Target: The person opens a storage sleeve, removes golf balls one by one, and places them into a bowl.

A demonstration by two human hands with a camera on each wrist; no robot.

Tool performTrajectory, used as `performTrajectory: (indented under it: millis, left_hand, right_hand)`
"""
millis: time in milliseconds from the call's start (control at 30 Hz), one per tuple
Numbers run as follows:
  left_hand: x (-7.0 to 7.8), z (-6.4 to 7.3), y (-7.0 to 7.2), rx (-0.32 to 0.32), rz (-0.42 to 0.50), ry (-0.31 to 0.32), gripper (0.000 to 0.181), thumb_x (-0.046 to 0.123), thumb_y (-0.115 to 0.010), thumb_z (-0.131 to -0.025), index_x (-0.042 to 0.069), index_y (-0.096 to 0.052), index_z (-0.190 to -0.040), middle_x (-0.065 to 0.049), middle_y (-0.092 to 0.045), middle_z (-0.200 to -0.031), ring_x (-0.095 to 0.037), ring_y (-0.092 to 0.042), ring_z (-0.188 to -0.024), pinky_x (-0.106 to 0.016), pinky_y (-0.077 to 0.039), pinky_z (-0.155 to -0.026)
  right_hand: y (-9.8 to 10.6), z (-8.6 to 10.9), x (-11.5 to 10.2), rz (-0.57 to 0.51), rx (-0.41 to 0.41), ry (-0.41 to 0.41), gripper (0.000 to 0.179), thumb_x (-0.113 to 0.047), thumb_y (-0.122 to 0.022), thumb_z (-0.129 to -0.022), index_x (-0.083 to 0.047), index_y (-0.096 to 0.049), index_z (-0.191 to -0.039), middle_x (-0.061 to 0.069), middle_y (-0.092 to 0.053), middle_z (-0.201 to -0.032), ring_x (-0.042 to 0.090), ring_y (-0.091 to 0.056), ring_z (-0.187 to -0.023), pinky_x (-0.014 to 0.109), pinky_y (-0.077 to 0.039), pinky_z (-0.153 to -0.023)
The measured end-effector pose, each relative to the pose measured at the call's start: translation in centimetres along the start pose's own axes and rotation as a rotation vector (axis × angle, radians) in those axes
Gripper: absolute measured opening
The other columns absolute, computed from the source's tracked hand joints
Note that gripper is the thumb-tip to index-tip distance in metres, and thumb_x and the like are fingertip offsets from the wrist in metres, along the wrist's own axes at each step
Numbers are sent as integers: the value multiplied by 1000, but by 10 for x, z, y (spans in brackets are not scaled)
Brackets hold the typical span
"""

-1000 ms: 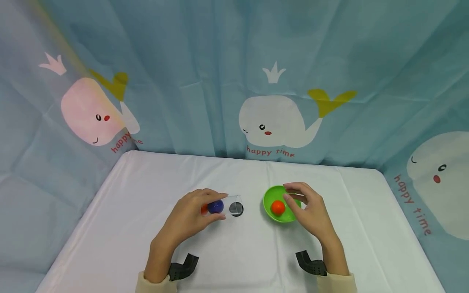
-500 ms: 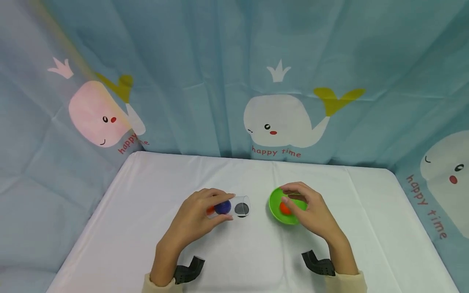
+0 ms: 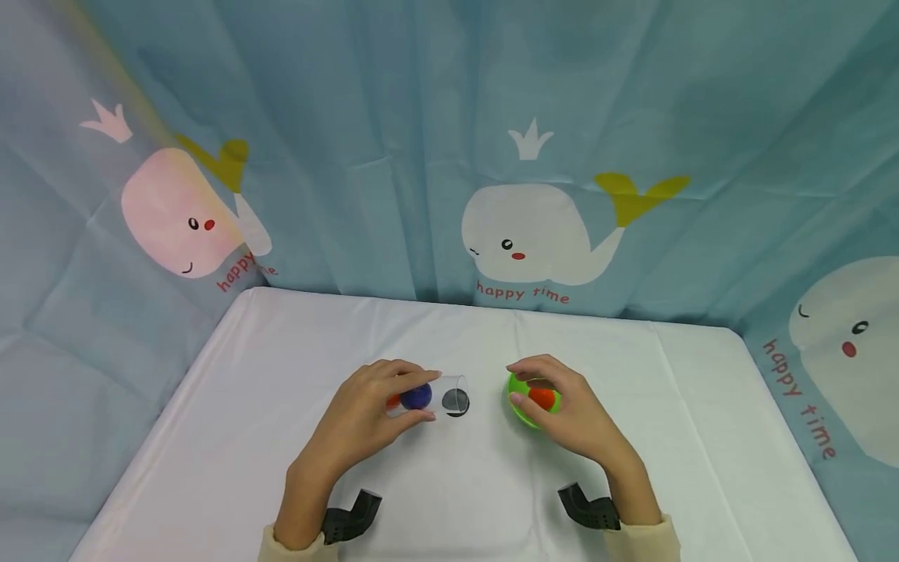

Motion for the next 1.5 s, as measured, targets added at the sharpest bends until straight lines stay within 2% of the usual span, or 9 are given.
performTrajectory:
  millis: [133, 333, 433, 667, 1000, 1100, 1267, 1500]
  left_hand:
    - [0, -1, 1, 2, -8, 6, 53, 40, -92, -81, 37, -75, -131, 15, -74, -122, -8, -70, -113, -41, -58, -99]
    - [5, -1, -2, -7, -45, -7, 54, 41, -93, -79, 38, -76, -130, 14, -74, -119, -10, -68, -110, -41, -58, -97]
    - [8, -1, -3, -4, -83, -25, 52, 42, -94, -79, 38, -76, -129, 13, -74, -116, -9, -67, -107, -39, -57, -93]
    - [10, -1, -1, 27, -139, -65, 51, 42, -95, -78, 38, -78, -126, 12, -73, -113, -7, -64, -101, -34, -53, -86]
    - [21, -1, 3, 64, -180, -139, 51, 38, -96, -78, 35, -78, -126, 9, -73, -114, -13, -67, -106, -40, -55, -93]
    - [23, -1, 5, 82, -203, -158, 51, 37, -96, -78, 34, -78, -126, 9, -73, -115, -14, -67, -108, -41, -54, -95]
    - [25, -1, 7, 104, -229, -168, 51, 36, -96, -78, 34, -79, -126, 8, -73, -116, -15, -67, -111, -43, -52, -98]
    - [28, 0, 11, 132, -248, -172, 50, 31, -96, -78, 33, -79, -125, 5, -73, -118, -18, -67, -116, -47, -48, -103]
  right_hand:
    - [-4, -1, -6, -4, 4, 19, 35, -17, -78, -98, -27, -69, -129, -10, -68, -127, 20, -73, -111, 39, -63, -97]
    - [-9, -1, -16, -131, 14, 62, 34, -11, -77, -98, -21, -69, -129, -2, -69, -126, 11, -71, -110, 32, -65, -91]
    - [-13, -1, -19, -180, 14, 68, 31, -10, -76, -98, -18, -70, -127, 1, -71, -123, 10, -71, -110, 32, -65, -91]
    - [-31, -4, -19, -272, -32, 43, 33, -8, -73, -100, -12, -68, -132, 10, -70, -127, 16, -70, -115, 31, -64, -94]
    - [-52, -7, -14, -372, -46, 9, 34, -10, -72, -101, -14, -67, -134, 10, -68, -130, 28, -69, -120, 31, -63, -96]
    - [-56, -8, -15, -391, -34, 10, 36, -9, -71, -101, -14, -65, -136, 11, -68, -133, 27, -69, -120, 30, -63, -97]
    - [-60, -9, -14, -423, 0, -2, 36, -7, -70, -101, -11, -64, -136, 13, -66, -135, 29, -68, -121, 27, -62, -97]
    - [-65, -9, -13, -482, 1, -20, 35, -6, -72, -100, -10, -65, -134, 14, -65, -133, 31, -68, -121, 27, -62, -96]
Point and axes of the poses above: each hand's wrist, its own z-axis away from the middle knuckle, its own y-axis out of the back of the hand, x = y × z, the point moved 9 cm from there along -z, towards the middle knuckle
